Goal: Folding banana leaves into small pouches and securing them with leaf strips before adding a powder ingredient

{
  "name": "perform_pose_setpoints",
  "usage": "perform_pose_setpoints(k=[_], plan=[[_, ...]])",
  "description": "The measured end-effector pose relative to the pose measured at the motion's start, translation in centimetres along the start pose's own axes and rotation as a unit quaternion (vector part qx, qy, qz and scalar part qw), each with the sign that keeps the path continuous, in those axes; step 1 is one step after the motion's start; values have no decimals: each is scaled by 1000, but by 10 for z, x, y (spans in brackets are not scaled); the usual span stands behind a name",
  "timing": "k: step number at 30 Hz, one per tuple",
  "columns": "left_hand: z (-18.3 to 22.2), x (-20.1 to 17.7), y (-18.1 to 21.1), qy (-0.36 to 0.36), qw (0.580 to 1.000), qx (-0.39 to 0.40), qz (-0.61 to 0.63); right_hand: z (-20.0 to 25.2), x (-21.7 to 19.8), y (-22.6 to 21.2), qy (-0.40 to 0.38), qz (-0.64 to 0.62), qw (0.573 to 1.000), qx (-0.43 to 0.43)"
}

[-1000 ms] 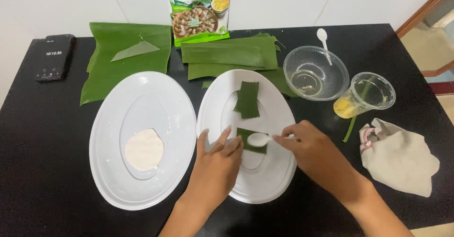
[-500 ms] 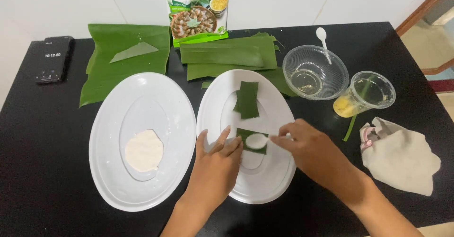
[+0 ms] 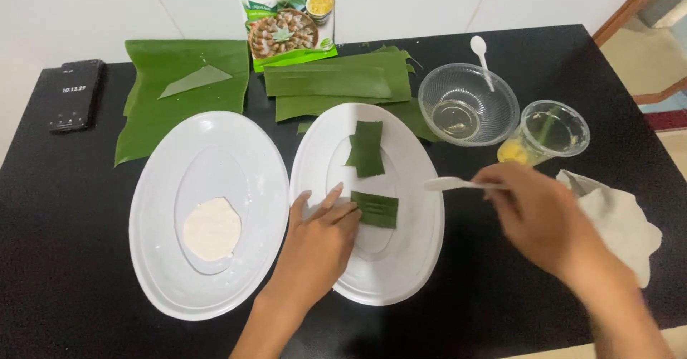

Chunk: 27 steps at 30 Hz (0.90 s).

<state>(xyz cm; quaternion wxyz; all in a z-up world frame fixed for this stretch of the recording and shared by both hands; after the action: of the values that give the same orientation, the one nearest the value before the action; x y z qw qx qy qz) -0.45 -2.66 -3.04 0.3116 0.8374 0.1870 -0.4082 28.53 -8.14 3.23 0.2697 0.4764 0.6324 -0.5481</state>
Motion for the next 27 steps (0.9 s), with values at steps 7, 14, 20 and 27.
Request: perform_pose_setpoints(k=[7, 14, 20, 27], plan=[[-25, -4, 21, 56, 993, 85, -62, 16, -66, 34, 131, 79, 982, -109], [-131, 33, 72, 53, 990, -50, 119, -20, -93, 98, 180, 260, 935, -161], [-216, 104, 100, -11, 975, -119, 188, -64, -85, 68, -57, 465, 882, -45], [-232, 116, 112, -86, 971, -158, 156, -77, -79, 61, -86, 415, 905, -48]])
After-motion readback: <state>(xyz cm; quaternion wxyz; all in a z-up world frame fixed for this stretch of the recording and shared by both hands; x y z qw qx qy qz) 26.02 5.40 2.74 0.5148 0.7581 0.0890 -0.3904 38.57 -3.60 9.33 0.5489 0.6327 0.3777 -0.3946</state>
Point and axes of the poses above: each hand's wrist, its own z-axis away from the middle knuckle, its own x-axis out of the palm, y = z × x, the point moved 2 cm from there along -z, towards the middle knuckle, and after that the axes turned 11 degrees about y, right-handed, at the moved point
